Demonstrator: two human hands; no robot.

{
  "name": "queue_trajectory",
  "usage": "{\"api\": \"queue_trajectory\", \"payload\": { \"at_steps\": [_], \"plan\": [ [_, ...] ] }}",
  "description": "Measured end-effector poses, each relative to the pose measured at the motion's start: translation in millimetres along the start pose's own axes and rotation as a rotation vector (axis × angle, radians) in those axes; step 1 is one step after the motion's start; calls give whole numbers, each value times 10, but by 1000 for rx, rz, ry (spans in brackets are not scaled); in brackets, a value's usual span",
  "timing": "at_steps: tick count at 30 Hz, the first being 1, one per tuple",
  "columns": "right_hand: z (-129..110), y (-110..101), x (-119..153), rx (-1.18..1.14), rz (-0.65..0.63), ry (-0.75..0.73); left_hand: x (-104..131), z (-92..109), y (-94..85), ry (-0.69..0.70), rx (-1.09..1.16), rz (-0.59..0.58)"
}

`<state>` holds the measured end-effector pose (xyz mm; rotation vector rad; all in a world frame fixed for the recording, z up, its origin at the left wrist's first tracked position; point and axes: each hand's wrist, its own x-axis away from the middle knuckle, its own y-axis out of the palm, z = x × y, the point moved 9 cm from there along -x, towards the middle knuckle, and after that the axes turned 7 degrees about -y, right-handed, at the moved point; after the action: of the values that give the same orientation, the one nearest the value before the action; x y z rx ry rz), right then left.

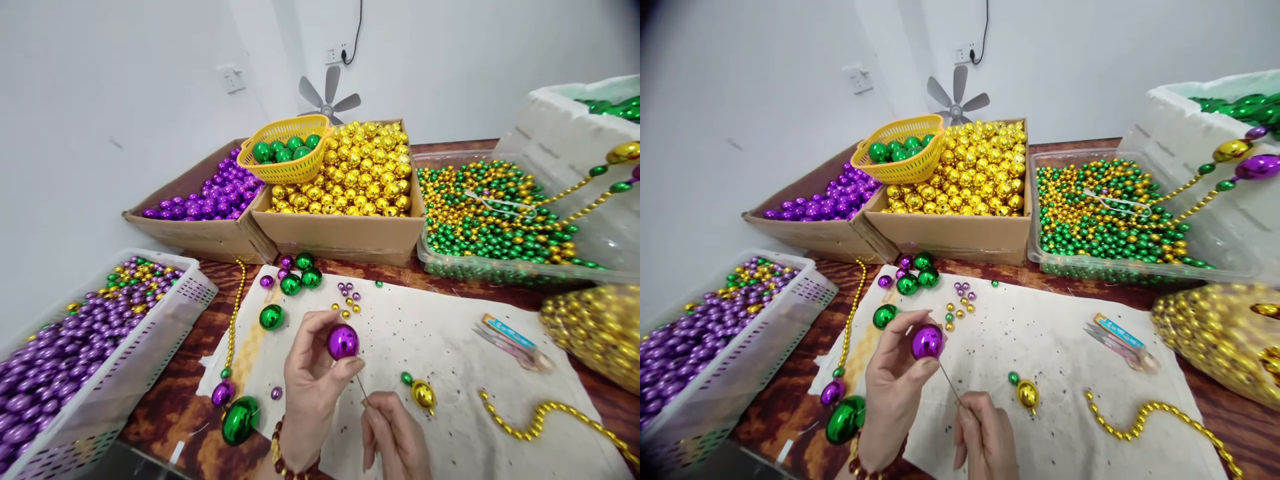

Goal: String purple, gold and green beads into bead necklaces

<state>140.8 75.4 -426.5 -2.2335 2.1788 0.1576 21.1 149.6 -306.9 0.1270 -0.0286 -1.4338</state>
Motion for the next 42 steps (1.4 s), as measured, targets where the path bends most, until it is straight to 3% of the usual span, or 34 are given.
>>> {"api": "queue_trajectory", "payload": {
  "at_steps": [3, 9, 15, 22, 29, 34, 42],
  "plan": [
    [-22, 23, -19, 1, -27, -31, 10, 20, 8, 11, -42, -2],
    [49, 25, 16, -11, -44, 20, -118, -203, -7, -165, 231, -25],
    [170, -24, 94, 10, -24, 44, -225, -154, -43, -154, 361, -5],
    [181, -6, 76, -33, -8, 36, -189, -169, -25, -135, 314, -44],
    [113, -14, -11, -73, 24, 20, -62, -149, 47, -65, 72, -59],
    [139, -33, -29, -97, 11, 37, -12, -181, 169, -159, 173, -176],
    [237, -51, 57, -85, 45, 39, -52, -224, 36, -209, 272, -86]
  ]
}}
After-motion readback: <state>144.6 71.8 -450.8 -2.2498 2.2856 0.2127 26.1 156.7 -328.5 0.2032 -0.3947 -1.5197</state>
